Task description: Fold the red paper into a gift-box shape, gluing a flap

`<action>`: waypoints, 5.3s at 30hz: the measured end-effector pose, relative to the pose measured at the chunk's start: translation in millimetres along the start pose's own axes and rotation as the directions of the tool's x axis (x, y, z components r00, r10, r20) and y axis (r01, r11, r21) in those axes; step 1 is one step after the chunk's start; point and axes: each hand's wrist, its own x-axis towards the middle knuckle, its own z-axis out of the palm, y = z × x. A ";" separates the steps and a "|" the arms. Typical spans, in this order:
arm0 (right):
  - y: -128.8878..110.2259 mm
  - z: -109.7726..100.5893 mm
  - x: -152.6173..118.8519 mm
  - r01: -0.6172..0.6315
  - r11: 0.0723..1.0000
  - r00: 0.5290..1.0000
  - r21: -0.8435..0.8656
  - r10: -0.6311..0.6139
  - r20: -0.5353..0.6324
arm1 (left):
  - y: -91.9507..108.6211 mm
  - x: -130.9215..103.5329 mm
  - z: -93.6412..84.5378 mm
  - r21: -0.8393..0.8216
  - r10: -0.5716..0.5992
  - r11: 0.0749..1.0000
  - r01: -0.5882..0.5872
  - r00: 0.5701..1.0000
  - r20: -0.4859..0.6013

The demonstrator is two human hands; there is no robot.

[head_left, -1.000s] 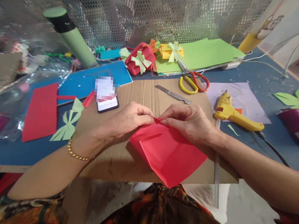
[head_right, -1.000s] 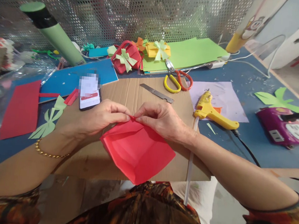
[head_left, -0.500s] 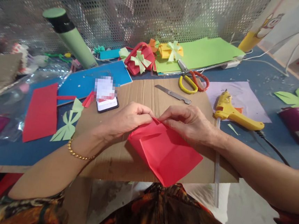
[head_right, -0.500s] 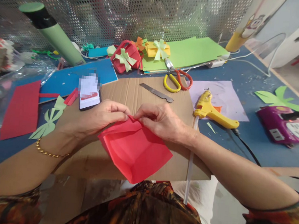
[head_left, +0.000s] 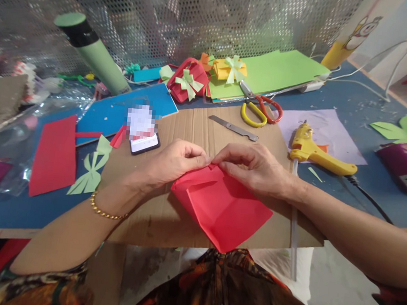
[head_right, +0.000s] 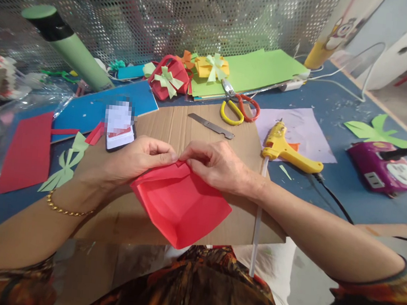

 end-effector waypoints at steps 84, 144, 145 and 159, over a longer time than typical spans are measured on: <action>-8.4 2.2 -2.3 -0.056 0.997 0.993 0.055 0.050 0.109 | 5.0 -6.5 0.6 0.247 0.214 0.940 -0.235 0.971 0.109; -0.3 -2.8 4.3 -0.007 1.000 0.999 -0.028 0.008 0.039 | 2.3 -2.9 1.5 0.227 0.211 0.951 -0.209 0.977 0.018; -1.5 -3.8 4.5 -0.025 1.000 0.999 -0.013 0.025 0.032 | 2.4 -4.2 2.1 0.242 0.231 0.944 -0.223 0.973 -0.005; -1.7 -10.4 5.3 -0.279 0.893 0.959 0.352 0.275 0.065 | -3.5 -0.9 3.8 -0.191 0.118 0.975 -0.111 0.993 0.025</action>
